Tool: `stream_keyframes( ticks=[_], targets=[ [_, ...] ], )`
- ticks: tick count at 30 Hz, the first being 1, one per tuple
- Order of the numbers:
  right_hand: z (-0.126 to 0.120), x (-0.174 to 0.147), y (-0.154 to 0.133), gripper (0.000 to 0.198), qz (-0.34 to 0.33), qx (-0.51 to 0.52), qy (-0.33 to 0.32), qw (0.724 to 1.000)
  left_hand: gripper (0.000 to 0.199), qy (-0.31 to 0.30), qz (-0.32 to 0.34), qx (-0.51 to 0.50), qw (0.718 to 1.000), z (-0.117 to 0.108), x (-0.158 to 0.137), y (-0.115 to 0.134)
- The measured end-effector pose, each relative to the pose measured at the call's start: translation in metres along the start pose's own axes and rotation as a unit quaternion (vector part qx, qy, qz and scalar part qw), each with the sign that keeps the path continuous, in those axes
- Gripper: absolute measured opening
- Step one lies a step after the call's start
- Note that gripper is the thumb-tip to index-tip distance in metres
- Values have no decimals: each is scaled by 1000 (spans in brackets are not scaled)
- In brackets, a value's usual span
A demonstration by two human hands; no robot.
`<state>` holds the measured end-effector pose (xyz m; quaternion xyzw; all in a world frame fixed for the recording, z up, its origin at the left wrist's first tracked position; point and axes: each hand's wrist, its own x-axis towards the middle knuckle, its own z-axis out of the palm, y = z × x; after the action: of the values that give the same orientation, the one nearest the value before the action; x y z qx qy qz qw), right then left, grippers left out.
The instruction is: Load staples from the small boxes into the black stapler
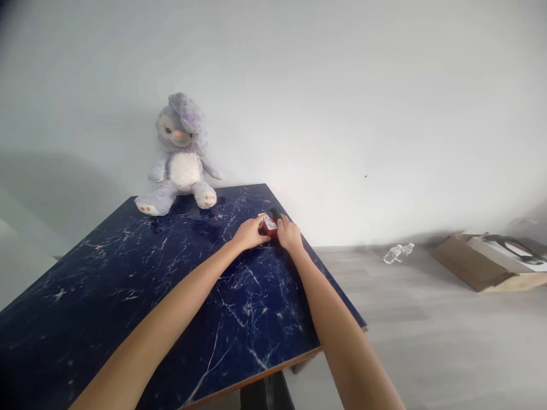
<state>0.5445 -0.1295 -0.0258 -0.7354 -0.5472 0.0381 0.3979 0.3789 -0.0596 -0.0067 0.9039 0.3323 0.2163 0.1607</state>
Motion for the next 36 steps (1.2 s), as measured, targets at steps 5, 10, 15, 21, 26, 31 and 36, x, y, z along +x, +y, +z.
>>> stream_keyframes(
  ticks=[5,10,15,21,26,31,36],
  targets=[
    [1,6,9,50,46,50,-2,998,75,38,5,48,998,5,-3,-4],
    [-4,-5,2,50,7,65,122,990,44,105,17,58,993,-5,-30,-10],
    [-6,-24,-23,42,-52,34,225,972,39,126,-4,74,989,-39,-80,-37],
    [6,-42,-47,39,-174,-30,192,965,37,162,-55,141,975,-109,-172,-110],
    [27,-50,-69,37,-240,-57,165,955,40,233,-149,207,938,-144,-216,-159],
    [68,-52,-105,39,-231,-52,77,968,45,187,-120,230,948,-137,-213,-157],
    [95,-51,-120,27,-233,-112,-83,962,53,88,-123,202,968,-116,-212,-141]
  ],
)
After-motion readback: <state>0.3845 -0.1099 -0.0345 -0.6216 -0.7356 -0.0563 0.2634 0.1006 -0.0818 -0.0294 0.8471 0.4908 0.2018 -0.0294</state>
